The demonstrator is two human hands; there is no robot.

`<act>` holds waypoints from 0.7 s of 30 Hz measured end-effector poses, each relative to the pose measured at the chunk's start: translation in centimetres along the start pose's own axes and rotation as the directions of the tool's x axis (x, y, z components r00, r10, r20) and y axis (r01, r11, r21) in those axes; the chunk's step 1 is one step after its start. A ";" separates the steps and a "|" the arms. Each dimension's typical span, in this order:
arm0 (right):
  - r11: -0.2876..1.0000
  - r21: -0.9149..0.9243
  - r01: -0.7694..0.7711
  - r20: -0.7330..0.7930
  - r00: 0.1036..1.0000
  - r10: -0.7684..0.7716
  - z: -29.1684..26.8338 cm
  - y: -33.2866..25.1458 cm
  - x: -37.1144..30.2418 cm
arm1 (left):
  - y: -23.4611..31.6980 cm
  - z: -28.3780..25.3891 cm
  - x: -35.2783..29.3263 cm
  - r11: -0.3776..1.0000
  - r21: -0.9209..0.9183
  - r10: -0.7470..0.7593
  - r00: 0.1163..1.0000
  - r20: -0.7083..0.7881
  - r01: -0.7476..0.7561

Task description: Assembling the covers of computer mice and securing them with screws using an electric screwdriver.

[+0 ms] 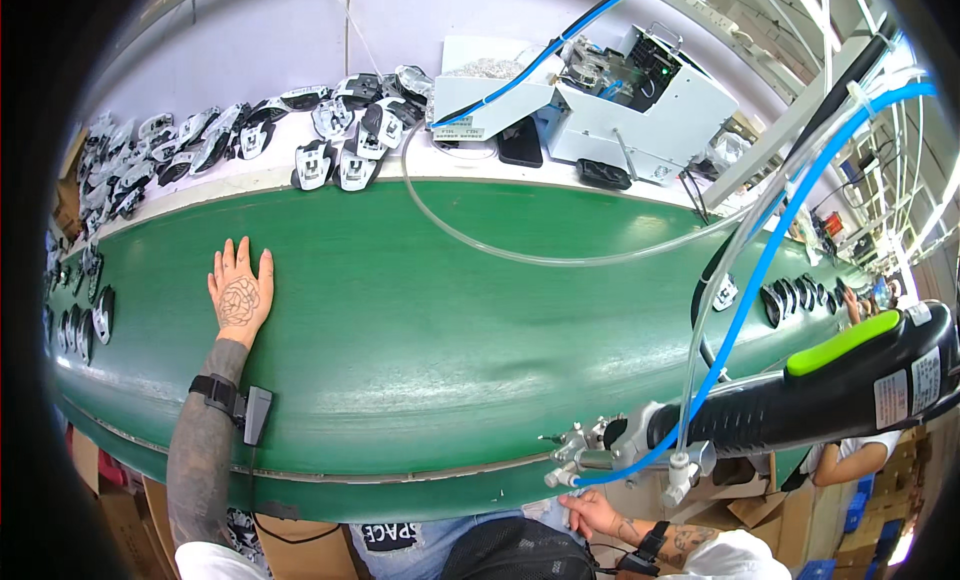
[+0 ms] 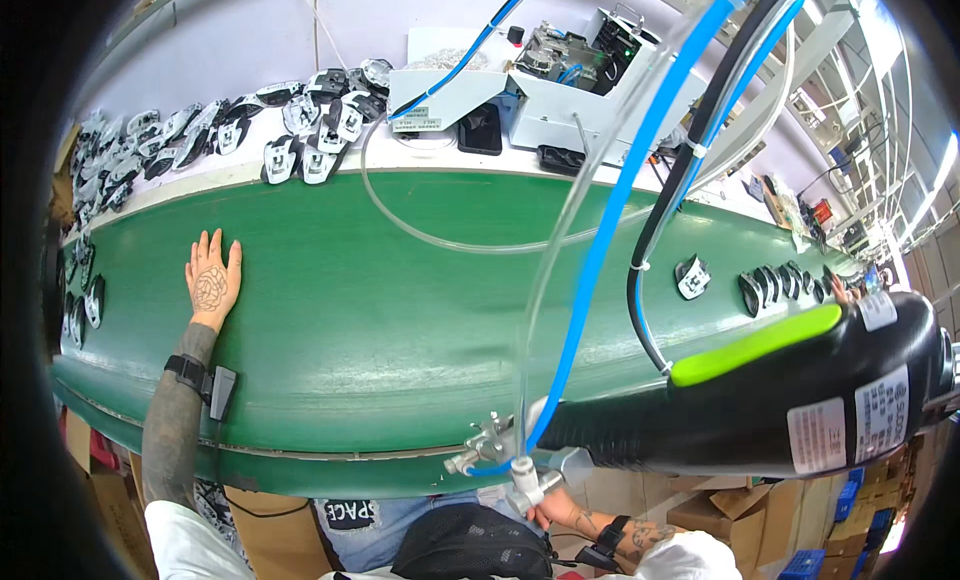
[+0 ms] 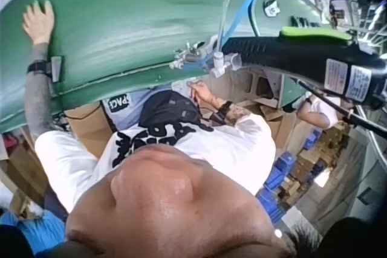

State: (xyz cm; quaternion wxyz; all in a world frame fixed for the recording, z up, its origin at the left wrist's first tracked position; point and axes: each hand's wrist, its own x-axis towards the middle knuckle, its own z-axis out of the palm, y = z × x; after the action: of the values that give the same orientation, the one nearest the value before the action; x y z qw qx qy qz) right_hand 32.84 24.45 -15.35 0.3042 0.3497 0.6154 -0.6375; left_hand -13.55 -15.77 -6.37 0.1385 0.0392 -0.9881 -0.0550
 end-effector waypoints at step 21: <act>0.999 -0.033 -0.024 0.004 1.000 0.024 0.4 -1.6 -0.5 | 1.8 -0.5 -1.3 0.926 -0.163 0.309 0.932 -0.192 -0.341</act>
State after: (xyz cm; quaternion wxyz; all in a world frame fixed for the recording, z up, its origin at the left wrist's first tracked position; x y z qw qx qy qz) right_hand 31.81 24.17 -14.05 0.3188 0.3507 0.6209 -0.6244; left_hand -12.30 -13.92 -6.00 0.2290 -0.1347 -0.9561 -0.1236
